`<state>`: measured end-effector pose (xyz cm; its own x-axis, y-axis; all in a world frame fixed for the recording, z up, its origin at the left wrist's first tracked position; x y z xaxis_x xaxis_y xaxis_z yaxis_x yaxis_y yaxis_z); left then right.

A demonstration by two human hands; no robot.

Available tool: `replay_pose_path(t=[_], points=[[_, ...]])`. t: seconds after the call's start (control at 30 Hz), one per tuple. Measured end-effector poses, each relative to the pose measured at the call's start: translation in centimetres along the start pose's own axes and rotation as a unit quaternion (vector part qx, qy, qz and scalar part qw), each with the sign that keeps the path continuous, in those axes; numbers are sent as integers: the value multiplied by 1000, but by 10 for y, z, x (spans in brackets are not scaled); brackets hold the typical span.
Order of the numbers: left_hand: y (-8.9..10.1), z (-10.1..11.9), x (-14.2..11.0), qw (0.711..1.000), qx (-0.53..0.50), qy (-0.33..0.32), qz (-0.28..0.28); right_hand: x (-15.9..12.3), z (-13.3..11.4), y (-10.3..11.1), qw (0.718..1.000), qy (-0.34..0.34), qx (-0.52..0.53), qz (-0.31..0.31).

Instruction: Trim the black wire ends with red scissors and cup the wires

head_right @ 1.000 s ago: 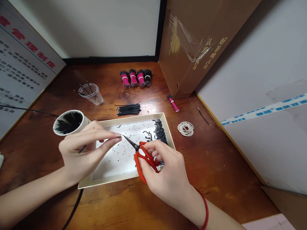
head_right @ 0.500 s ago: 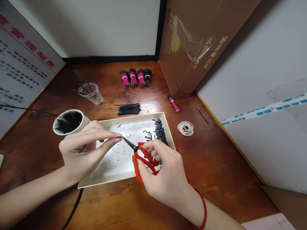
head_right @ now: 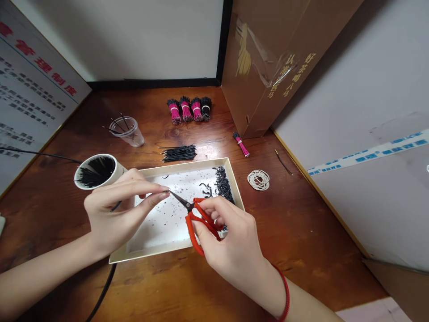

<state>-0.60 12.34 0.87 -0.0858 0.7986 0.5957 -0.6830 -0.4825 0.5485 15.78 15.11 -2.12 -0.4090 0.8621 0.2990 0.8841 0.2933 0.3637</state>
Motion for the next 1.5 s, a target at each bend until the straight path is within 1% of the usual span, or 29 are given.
replay_pose_path(t=[0.07, 0.13, 0.2, 0.23, 0.3, 0.37, 0.47, 0.53, 0.6, 0.67, 0.73, 0.83, 0.9, 0.97, 1.03, 1.07, 1.13, 1.2, 1.23, 1.27, 1.37, 1.43, 1.5], points=[[-4, -11, 0, 998, -8, 54, -19, 1, 0, 2, 1000, 8, -12, 7], [-15, -29, -1, 986, -52, 145, -65, 3, -3, 5, 999, 32, -38, 12], [-32, -46, -7, 954, -130, 238, -125, 6, -6, 7, 995, 64, -77, 11], [-40, -51, -10, 935, -169, 272, -154, 7, -7, 8, 992, 80, -96, 8], [-53, -54, -16, 901, -217, 314, -206, 8, -7, 7, 986, 102, -132, -1], [-61, -54, -21, 882, -218, 333, -254, 7, -8, 5, 979, 120, -163, -9], [-65, -49, -26, 878, -153, 322, -320, 4, -10, 0, 967, 145, -208, -13], [-66, -47, -28, 879, -95, 310, -351, 3, -12, -5, 960, 158, -229, -17], [-66, -49, -30, 877, -59, 307, -364, 3, -14, -8, 956, 167, -240, -24], [-65, -52, -29, 879, -50, 307, -362, 3, -15, -8, 953, 174, -246, -29], [-63, -56, -27, 882, -39, 306, -355, 6, -15, -2, 955, 170, -243, -24], [-61, -58, -23, 890, 8, 284, -357, 10, -10, 15, 968, 138, -211, 3], [-66, -52, -24, 884, 49, 250, -391, 13, -7, 25, 975, 118, -188, 22], [-70, -46, -29, 870, 102, 217, -430, 14, -7, 33, 978, 109, -174, 37], [-72, -41, -30, 858, 144, 197, -452, 15, -8, 38, 981, 104, -158, 49], [-73, -39, -28, 857, 152, 191, -453, 15, -8, 39, 982, 100, -149, 53], [-74, -34, -17, 865, 145, 170, -449, 16, -8, 42, 986, 87, -130, 58], [-75, -31, 6, 886, 152, 128, -420, 17, -7, 46, 988, 76, -115, 64], [-75, -33, 19, 892, 183, 99, -401, 17, -6, 48, 989, 72, -109, 66], [-76, -38, 30, 894, 203, 90, -389, 17, -6, 50, 990, 71, -104, 70], [-81, -62, 57, 893, 258, 105, -354, 16, -5, 54, 989, 69, -106, 79], [-90, -75, 63, 884, 279, 107, -359, 16, -4, 54, 988, 70, -112, 82], [-98, -84, 63, 875, 296, 109, -368, 15, -4, 54, 988, 71, -111, 81]])
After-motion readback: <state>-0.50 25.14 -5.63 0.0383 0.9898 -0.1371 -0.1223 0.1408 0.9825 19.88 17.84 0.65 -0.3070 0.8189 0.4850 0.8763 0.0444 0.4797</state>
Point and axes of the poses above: each hand's wrist, its own x-axis towards the middle knuckle, its own y-axis out of the back of the hand, z = x × y, the point moved 10 cm from there along x, towards the middle knuckle, and after that the axes turned 14 degrees about x, right-handed, at the moved point
